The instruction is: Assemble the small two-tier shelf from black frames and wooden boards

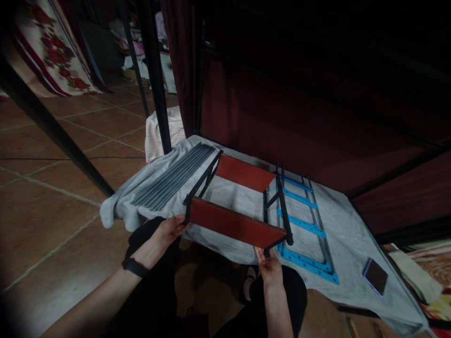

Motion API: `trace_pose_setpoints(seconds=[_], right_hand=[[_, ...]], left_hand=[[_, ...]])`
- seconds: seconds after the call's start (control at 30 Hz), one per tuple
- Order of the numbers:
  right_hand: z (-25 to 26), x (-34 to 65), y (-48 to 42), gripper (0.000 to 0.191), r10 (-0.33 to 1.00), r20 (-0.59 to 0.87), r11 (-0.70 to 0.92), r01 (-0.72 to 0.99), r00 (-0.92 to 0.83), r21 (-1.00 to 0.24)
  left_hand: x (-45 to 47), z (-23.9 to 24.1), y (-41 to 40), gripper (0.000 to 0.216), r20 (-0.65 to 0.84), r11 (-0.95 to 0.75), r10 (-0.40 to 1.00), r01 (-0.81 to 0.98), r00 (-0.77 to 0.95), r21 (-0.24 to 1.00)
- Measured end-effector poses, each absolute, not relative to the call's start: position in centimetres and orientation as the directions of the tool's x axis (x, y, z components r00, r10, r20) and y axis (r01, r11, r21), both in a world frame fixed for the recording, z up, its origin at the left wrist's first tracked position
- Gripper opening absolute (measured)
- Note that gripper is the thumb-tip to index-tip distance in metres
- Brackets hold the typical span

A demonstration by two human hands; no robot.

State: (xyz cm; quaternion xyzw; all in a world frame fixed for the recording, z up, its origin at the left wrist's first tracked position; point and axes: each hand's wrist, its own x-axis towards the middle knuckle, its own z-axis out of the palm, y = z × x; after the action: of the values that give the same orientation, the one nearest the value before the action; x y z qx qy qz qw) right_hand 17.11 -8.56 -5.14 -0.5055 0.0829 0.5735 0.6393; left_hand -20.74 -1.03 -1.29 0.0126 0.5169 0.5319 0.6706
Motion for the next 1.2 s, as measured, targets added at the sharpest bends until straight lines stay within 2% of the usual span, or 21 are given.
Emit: trace_pose_setpoints(seconds=[0.1,0.3,0.47,0.63,1.2], right_hand=[[-5.3,17.1,-8.6,0.025,0.644,-0.688,-0.187,-0.803,0.335,-0.566],[-4.4,16.6,-8.3,0.017,0.64,-0.66,-0.127,-0.793,0.393,-0.595],[-3.8,16.6,-8.0,0.021,0.661,-0.672,-0.206,-0.781,0.333,-0.59],[-4.2,16.8,-8.1,0.018,0.671,-0.639,-0.197,-0.74,0.376,-0.643],[-4.9,16.6,-8.3,0.026,0.654,-0.673,-0.167,-0.802,0.345,-0.574]], left_hand=[[-20.7,-1.3,-1.2,0.02,-0.663,0.415,0.738,-0.689,-0.126,0.594],[-20.6,-1.0,-1.1,0.016,-0.666,0.421,0.736,-0.69,-0.12,0.589],[-20.7,-0.8,-1.0,0.015,-0.669,0.417,0.732,-0.692,-0.129,0.589],[-20.7,-0.4,-1.3,0.015,-0.658,0.401,0.739,-0.69,-0.145,0.603],[-20.5,-1.6,-1.6,0.014,-0.599,0.356,0.776,-0.646,-0.197,0.675]])
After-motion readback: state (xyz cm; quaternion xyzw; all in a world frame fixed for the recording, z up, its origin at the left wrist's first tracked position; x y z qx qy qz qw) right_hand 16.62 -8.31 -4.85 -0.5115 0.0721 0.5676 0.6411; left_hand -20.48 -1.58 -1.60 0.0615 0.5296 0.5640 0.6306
